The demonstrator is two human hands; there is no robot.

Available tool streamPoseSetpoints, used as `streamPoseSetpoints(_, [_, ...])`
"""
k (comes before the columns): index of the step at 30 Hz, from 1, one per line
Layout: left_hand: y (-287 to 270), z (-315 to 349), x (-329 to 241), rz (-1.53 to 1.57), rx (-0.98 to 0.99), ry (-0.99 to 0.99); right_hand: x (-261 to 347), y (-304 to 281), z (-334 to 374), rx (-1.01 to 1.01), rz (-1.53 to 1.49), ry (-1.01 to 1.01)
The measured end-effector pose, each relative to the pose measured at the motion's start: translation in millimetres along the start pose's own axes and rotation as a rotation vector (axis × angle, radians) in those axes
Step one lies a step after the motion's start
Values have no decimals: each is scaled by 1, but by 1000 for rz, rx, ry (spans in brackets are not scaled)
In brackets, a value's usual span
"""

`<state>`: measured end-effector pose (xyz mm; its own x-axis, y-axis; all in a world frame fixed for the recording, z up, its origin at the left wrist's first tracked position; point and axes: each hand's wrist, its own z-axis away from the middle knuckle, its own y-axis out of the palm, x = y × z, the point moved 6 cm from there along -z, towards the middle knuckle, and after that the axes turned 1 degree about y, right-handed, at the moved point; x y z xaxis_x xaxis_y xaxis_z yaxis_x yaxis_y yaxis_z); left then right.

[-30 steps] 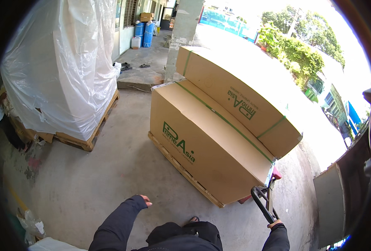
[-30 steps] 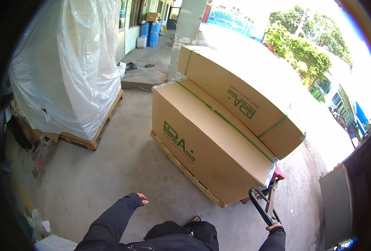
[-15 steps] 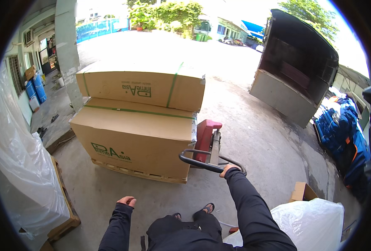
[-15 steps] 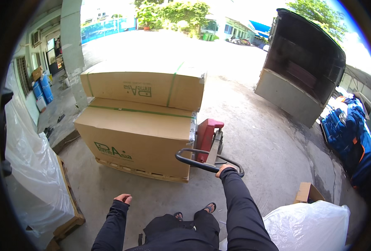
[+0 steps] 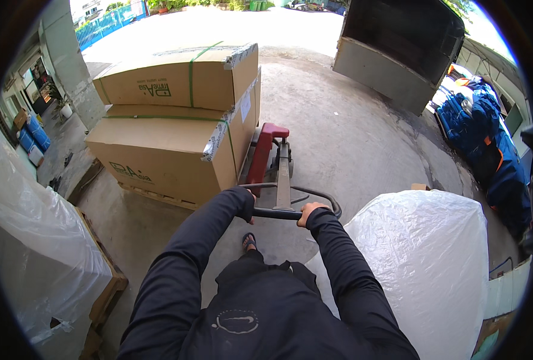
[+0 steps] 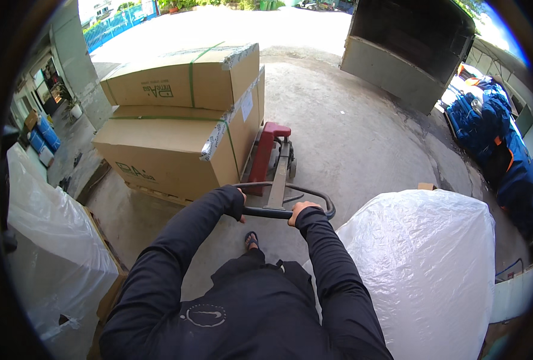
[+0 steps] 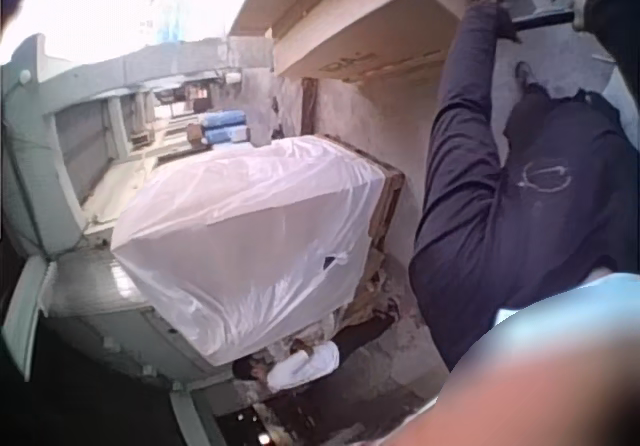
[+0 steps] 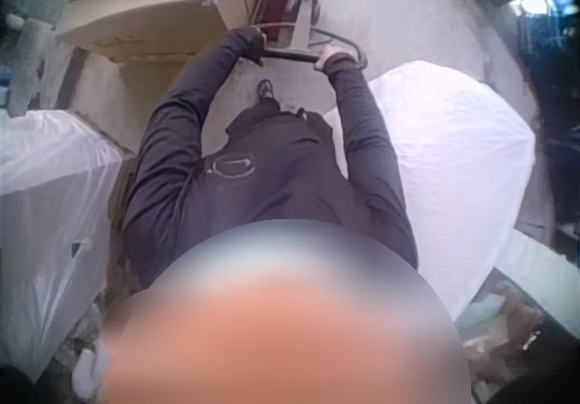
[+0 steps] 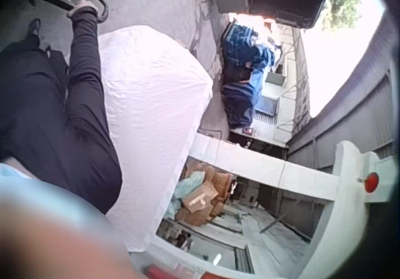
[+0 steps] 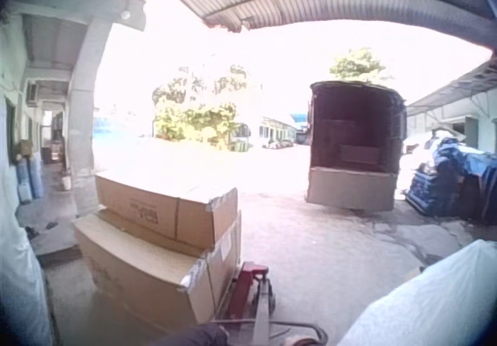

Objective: The person uses a red manual pallet jack to lift and transport a large cardboard box across a warehouse floor. They navigate around stacked goods and other workers, then set the box down in a new location.

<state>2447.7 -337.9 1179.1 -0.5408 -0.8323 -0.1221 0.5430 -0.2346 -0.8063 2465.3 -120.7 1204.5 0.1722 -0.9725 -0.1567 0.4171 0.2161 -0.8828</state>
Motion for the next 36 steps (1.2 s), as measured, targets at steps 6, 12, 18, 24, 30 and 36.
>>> streamPoseSetpoints(6, [63, 41, -88, 506, -85, -70, -21, 47, 85, 38, 28, 17])
streamPoseSetpoints(12, [127, 91, -106, 507, -310, -21, 17, 97, 145, 4, 45, 67])
streamPoseSetpoints(18, [186, 152, -100, 444, -360, 47, 77, 135, 207, -66, 3, 135])
streamPoseSetpoints(24, [228, 203, -110, 422, -329, 80, 117, 160, 274, -14, -21, 206])
streamPoseSetpoints(30, [214, 250, -164, 312, -268, 66, 106, 145, 346, 26, -12, 193])
streamPoseSetpoints(36, [227, 304, -206, 154, -215, -63, 113, 154, 417, -40, -83, 157])
